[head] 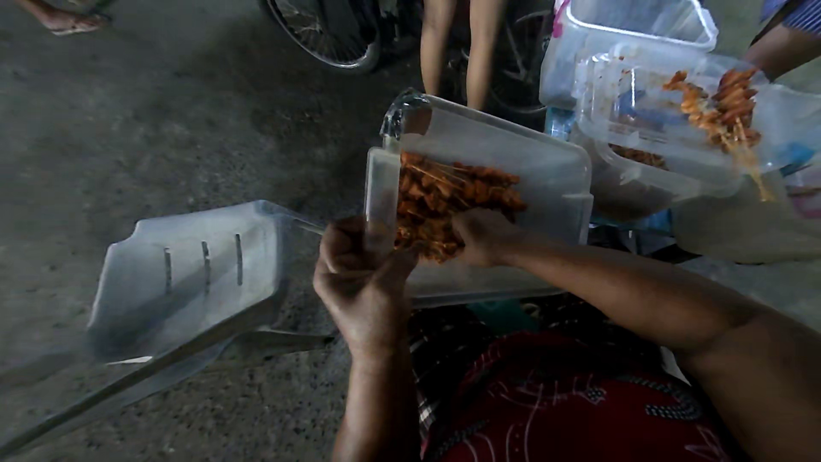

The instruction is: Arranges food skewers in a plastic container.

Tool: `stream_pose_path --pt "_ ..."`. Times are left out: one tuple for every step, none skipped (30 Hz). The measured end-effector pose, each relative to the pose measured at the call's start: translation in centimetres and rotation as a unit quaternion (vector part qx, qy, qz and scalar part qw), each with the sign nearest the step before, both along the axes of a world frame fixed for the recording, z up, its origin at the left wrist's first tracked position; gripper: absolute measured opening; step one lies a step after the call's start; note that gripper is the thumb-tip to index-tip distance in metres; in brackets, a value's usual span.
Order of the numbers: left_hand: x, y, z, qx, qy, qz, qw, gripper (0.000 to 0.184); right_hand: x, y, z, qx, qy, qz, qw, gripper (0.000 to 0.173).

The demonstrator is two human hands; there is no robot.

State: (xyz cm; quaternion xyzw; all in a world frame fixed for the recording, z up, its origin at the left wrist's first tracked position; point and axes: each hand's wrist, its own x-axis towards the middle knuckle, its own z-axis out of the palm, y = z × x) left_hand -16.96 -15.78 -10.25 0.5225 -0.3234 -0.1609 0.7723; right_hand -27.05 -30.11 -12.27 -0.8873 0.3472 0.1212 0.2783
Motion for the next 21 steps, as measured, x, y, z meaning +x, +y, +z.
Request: stream_pose_path --pt "0.0 0.0 0.0 0.002 0.003 0.000 1.000 0.044 0.1 -0.1 0.1 0.005 0.014 0.002 1.000 0.023" --pt "0.0 0.0 0.0 0.006 0.002 -0.001 1.000 0.044 0.2 -0.2 0.3 0.012 0.028 0.002 1.000 0.024" --pt "0.1 0.0 -0.1 0.007 0.002 -0.002 1.000 0.043 0.2 -0.3 0.5 0.020 0.037 0.001 0.999 0.026" --pt "0.1 0.0 -0.1 0.006 0.003 -0.001 1.000 0.043 0.3 -0.4 0.6 0.027 0.042 -0.001 0.999 0.026" --pt "0.0 0.0 -0.1 0.007 0.003 0.001 1.000 0.043 0.2 -0.5 0.6 0.030 0.041 -0.004 0.999 0.026" --pt "0.0 0.0 0.0 0.007 0.004 0.003 1.000 0.043 0.2 -0.5 0.6 0.032 0.034 -0.005 0.999 0.026" --pt "0.0 0.0 0.0 0.007 0.006 0.003 1.000 0.043 0.1 -0.5 0.6 0.032 0.022 -0.004 0.999 0.026" --pt "0.0 0.0 0.1 0.005 0.010 0.004 1.000 0.043 0.0 -0.4 0.6 0.033 0.011 -0.002 0.999 0.026" --pt "0.1 0.0 0.2 0.003 0.010 0.003 1.000 0.042 0.0 -0.3 0.8 0.035 0.005 -0.004 0.999 0.027" --pt "0.1 0.0 0.2 0.000 0.008 0.005 1.000 0.042 -0.1 -0.1 1.1 0.037 0.003 -0.006 0.999 0.027" --pt "0.1 0.0 0.3 -0.004 0.007 0.005 1.000 0.043 -0.1 0.0 1.3 0.042 -0.002 -0.012 0.999 0.026" --pt "0.2 0.0 0.3 -0.006 0.006 0.006 1.000 0.043 -0.1 0.0 1.3 0.047 -0.015 -0.017 0.999 0.025" --pt "0.2 0.0 0.2 -0.007 0.005 0.008 1.000 0.043 -0.2 0.1 1.4 0.052 -0.031 -0.021 0.998 0.023" --pt "0.3 0.0 0.2 -0.009 0.004 0.009 1.000 0.043 -0.2 0.2 1.6 0.056 -0.042 -0.026 0.997 0.022" --pt "0.4 -0.1 0.1 -0.009 0.001 0.010 1.000 0.044 -0.2 0.4 2.0 0.054 -0.048 -0.028 0.997 0.020" --pt "0.4 -0.1 0.0 -0.010 -0.002 0.011 1.000 0.044 -0.2 0.7 2.7 0.044 -0.047 -0.024 0.998 0.019" --pt "0.4 -0.2 0.0 -0.009 -0.003 0.014 1.000 0.044 -0.3 1.1 3.4 0.022 -0.040 -0.011 0.999 0.021" --pt "0.3 -0.2 -0.1 -0.010 -0.002 0.017 1.000 0.044 -0.3 1.4 4.0 -0.008 -0.033 0.010 0.999 0.023" --pt "0.4 -0.2 -0.1 -0.009 -0.003 0.020 1.000 0.044 -0.3 1.7 4.5 -0.034 -0.031 0.031 0.998 0.025" --pt "0.4 -0.2 -0.2 -0.007 -0.002 0.024 1.000 0.044 -0.3 1.9 5.0 -0.057 -0.038 0.050 0.996 0.027" --pt "0.5 -0.2 -0.2 -0.001 -0.002 0.029 1.000 0.043 -0.4 2.0 5.3 -0.078 -0.057 0.066 0.993 0.027"
